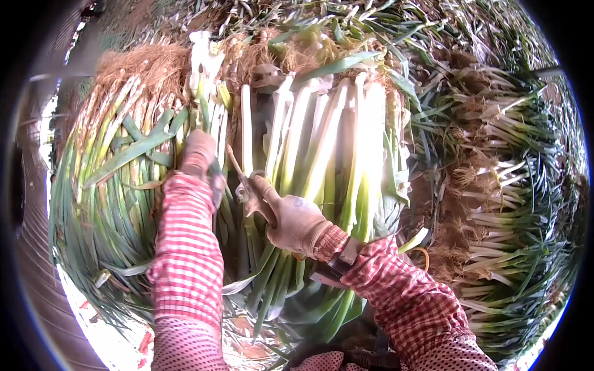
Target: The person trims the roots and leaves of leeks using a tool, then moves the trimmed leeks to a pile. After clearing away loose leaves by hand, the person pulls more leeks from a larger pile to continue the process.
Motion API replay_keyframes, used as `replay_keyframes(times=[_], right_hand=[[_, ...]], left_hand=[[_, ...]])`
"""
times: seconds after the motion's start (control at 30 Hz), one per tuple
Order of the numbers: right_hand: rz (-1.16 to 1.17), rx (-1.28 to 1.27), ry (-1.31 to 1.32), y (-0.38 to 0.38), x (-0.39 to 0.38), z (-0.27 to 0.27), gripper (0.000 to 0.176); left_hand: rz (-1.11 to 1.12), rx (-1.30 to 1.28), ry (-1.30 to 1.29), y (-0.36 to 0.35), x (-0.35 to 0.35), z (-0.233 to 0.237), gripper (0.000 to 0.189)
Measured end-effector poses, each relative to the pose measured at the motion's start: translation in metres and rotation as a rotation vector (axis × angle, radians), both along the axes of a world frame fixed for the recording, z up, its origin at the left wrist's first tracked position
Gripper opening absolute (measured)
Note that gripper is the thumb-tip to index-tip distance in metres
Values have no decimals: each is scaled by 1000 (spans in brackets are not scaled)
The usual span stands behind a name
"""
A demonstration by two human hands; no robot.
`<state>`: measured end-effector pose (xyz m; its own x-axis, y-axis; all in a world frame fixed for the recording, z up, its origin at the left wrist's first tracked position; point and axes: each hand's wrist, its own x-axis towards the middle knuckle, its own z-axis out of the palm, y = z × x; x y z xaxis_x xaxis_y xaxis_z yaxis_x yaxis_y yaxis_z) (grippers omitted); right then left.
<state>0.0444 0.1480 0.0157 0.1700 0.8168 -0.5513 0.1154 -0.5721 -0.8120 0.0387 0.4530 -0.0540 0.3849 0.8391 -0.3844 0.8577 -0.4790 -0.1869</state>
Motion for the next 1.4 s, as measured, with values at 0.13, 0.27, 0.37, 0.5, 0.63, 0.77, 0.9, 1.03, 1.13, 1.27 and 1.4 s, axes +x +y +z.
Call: replay_keyframes(times=[0.13, 0.27, 0.37, 0.5, 0.63, 0.77, 0.9, 1.03, 1.13, 1.27, 1.4], right_hand=[[0, 62, 14, -9, 2, 6, 97], [-203, 71, 195, 1, 6, 16, 97], [-297, -5, 122, 25, 17, 13, 95], [-3, 23, 177, 21, -8, 17, 93], [-1, 0, 132, 3, -3, 38, 96], [51, 42, 187, -11, -8, 48, 82], [10, -125, 116, -1, 0, 54, 81], [-6, 65, 25, -24, -20, 19, 87], [-7, -12, 49, -19, -16, 29, 93], [-79, -12, 47, 1, -2, 25, 92], [-139, 129, 45, -7, 15, 43, 91]], left_hand=[[-122, -591, -602, 51, 65, 98, 39], [-65, -529, -815, 76, 28, 84, 54], [91, -163, -428, 15, -36, 68, 72], [134, -127, -26, -26, -71, 52, 65], [244, -719, -643, 18, -86, 63, 63], [119, -442, -728, 17, -73, 90, 43], [-145, 139, -303, -12, -73, 56, 39], [177, -50, -88, -40, -55, 47, 76], [278, -137, -2, -59, -38, 71, 92], [314, -379, -116, -54, -52, 61, 60], [475, -847, -592, -53, -82, 69, 36]])
